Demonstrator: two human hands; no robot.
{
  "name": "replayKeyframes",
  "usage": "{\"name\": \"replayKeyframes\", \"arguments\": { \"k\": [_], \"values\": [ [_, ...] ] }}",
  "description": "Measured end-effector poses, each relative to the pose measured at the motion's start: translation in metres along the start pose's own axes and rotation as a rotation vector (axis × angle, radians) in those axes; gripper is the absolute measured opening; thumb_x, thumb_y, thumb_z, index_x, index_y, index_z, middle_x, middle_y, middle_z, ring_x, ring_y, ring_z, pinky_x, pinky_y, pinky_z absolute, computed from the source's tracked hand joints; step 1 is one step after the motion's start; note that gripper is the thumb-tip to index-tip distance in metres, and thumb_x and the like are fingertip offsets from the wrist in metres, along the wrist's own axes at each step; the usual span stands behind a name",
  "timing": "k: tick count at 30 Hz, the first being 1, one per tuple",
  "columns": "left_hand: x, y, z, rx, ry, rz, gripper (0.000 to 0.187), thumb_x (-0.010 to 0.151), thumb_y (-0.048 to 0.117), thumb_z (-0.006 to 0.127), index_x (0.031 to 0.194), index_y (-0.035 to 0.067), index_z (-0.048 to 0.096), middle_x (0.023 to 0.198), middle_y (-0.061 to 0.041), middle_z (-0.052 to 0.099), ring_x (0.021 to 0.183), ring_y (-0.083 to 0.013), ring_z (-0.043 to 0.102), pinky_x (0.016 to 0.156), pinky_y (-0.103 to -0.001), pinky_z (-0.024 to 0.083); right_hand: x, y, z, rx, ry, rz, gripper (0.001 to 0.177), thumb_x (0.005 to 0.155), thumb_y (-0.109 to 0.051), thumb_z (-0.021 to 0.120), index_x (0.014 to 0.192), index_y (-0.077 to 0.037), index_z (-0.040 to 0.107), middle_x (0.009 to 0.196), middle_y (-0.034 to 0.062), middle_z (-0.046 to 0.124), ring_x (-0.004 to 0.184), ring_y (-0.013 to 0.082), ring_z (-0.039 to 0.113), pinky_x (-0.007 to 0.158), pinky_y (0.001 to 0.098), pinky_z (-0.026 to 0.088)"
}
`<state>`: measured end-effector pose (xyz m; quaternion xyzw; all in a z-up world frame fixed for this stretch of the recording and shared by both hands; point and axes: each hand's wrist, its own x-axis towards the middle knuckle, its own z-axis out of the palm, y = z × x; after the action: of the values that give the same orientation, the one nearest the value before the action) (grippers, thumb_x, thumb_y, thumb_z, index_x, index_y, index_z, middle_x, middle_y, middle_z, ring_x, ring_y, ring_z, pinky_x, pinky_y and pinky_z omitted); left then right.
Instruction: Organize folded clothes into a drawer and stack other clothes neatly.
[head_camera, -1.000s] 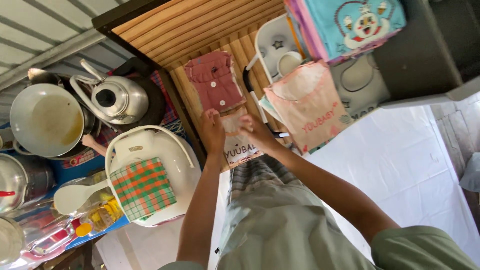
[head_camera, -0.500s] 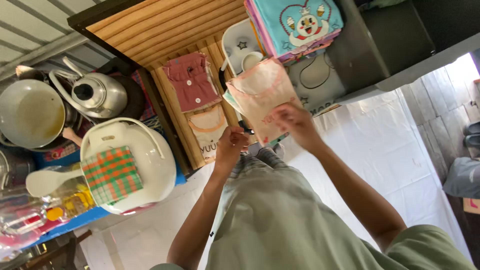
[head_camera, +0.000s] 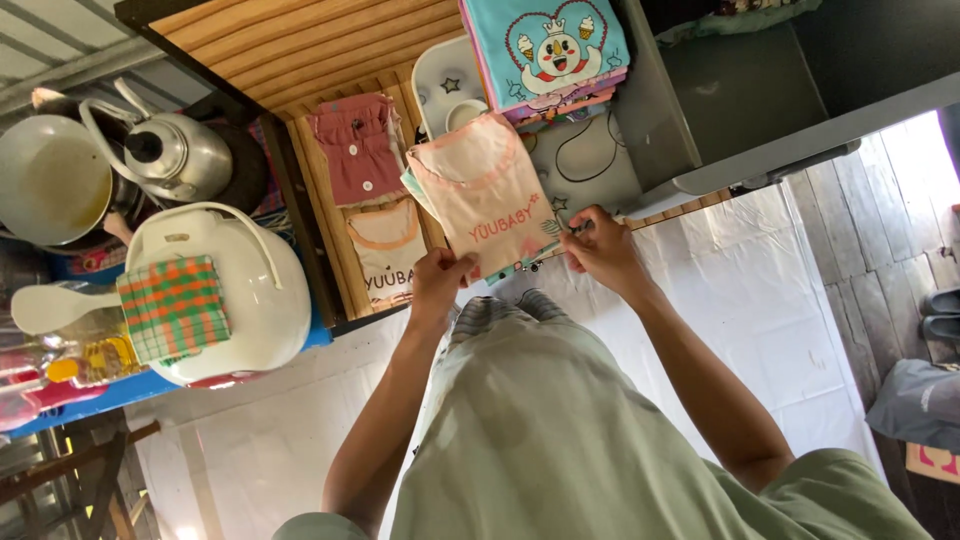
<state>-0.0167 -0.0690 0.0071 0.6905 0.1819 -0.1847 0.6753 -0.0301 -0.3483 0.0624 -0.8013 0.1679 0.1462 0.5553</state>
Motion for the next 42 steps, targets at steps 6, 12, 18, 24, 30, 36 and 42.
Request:
{"name": "replayKeyframes", "arguments": {
  "k": [6, 12, 18, 24, 30, 36, 42],
  "values": [
    [0.015, -0.015, -0.002, -0.566, -0.134, -0.071, 0.015, 0.091, 0.000, 0.075, 0.085, 0.003, 0.062, 0.083, -0.004, 0.069, 0.069, -0.0094, 0.056, 0.061, -0.023, 0.044, 0.028, 0.039, -0.011, 0.394, -0.195, 0.132, 0.032, 0.094, -0.020, 0.070, 0.104, -0.003, 0.045, 0.091, 0.0172, 0.074, 0.077, 0.0237, 0.076, 0.070, 0.0390, 0.063],
    [-0.021, 0.065, 0.029, -0.720, -0.117, -0.156, 0.059, 0.081, -0.015, 0.060, 0.133, 0.010, 0.046, 0.106, -0.010, 0.071, 0.090, -0.0171, 0.072, 0.079, -0.028, 0.059, 0.038, 0.022, -0.017, 0.615, -0.332, 0.150, 0.024, 0.099, -0.018, 0.066, 0.108, -0.005, 0.047, 0.114, 0.0157, 0.067, 0.106, 0.0259, 0.074, 0.095, 0.0399, 0.062],
    [-0.020, 0.055, 0.025, -0.837, -0.298, -0.047, 0.075, 0.083, -0.018, 0.062, 0.148, 0.012, 0.037, 0.116, -0.013, 0.067, 0.097, -0.0209, 0.069, 0.085, -0.031, 0.058, 0.048, 0.015, -0.013, 0.885, -0.314, 0.176, 0.031, 0.093, -0.006, 0.065, 0.119, -0.008, 0.049, 0.115, 0.0138, 0.067, 0.105, 0.0276, 0.072, 0.088, 0.0392, 0.059],
    [-0.032, 0.076, 0.034, -0.367, -0.182, -0.099, 0.082, 0.076, -0.007, 0.067, 0.143, 0.025, 0.032, 0.117, -0.004, 0.064, 0.100, -0.0137, 0.066, 0.076, -0.032, 0.057, 0.072, -0.016, -0.012, 0.655, -0.391, 0.041, 0.054, 0.084, 0.000, 0.071, 0.131, -0.013, 0.049, 0.111, 0.0094, 0.070, 0.104, 0.0176, 0.069, 0.087, 0.0321, 0.053],
    [0.012, 0.043, 0.020, -0.334, -0.079, -0.079, 0.039, 0.101, 0.014, 0.067, 0.134, -0.002, 0.053, 0.111, -0.009, 0.070, 0.092, -0.0179, 0.072, 0.076, -0.032, 0.061, 0.100, -0.017, -0.011, 0.293, -0.531, -0.237, 0.048, 0.089, 0.003, 0.072, 0.134, -0.009, 0.059, 0.108, 0.0045, 0.066, 0.099, 0.0112, 0.064, 0.085, 0.0252, 0.053],
    [0.003, 0.057, 0.022, -0.124, 0.005, 0.168, 0.051, 0.091, 0.003, 0.067, 0.138, 0.007, 0.047, 0.091, -0.006, 0.068, 0.071, -0.0139, 0.059, 0.058, -0.031, 0.046, 0.086, -0.058, -0.011, 0.147, -0.620, -0.353, 0.078, 0.080, 0.011, 0.064, 0.153, -0.014, 0.053, 0.119, 0.0009, 0.059, 0.089, 0.0080, 0.053, 0.076, 0.0259, 0.051],
    [0.016, 0.042, 0.013, 0.100, 0.067, 0.197, 0.054, 0.089, 0.001, 0.071, 0.137, 0.003, 0.047, 0.090, -0.009, 0.073, 0.075, -0.0139, 0.069, 0.067, -0.030, 0.055, 0.097, -0.053, -0.005, 0.043, -0.611, -0.457, 0.084, 0.074, 0.008, 0.062, 0.154, -0.013, 0.048, 0.154, 0.0038, 0.050, 0.128, 0.0125, 0.049, 0.096, 0.0285, 0.049]
  ]
}}
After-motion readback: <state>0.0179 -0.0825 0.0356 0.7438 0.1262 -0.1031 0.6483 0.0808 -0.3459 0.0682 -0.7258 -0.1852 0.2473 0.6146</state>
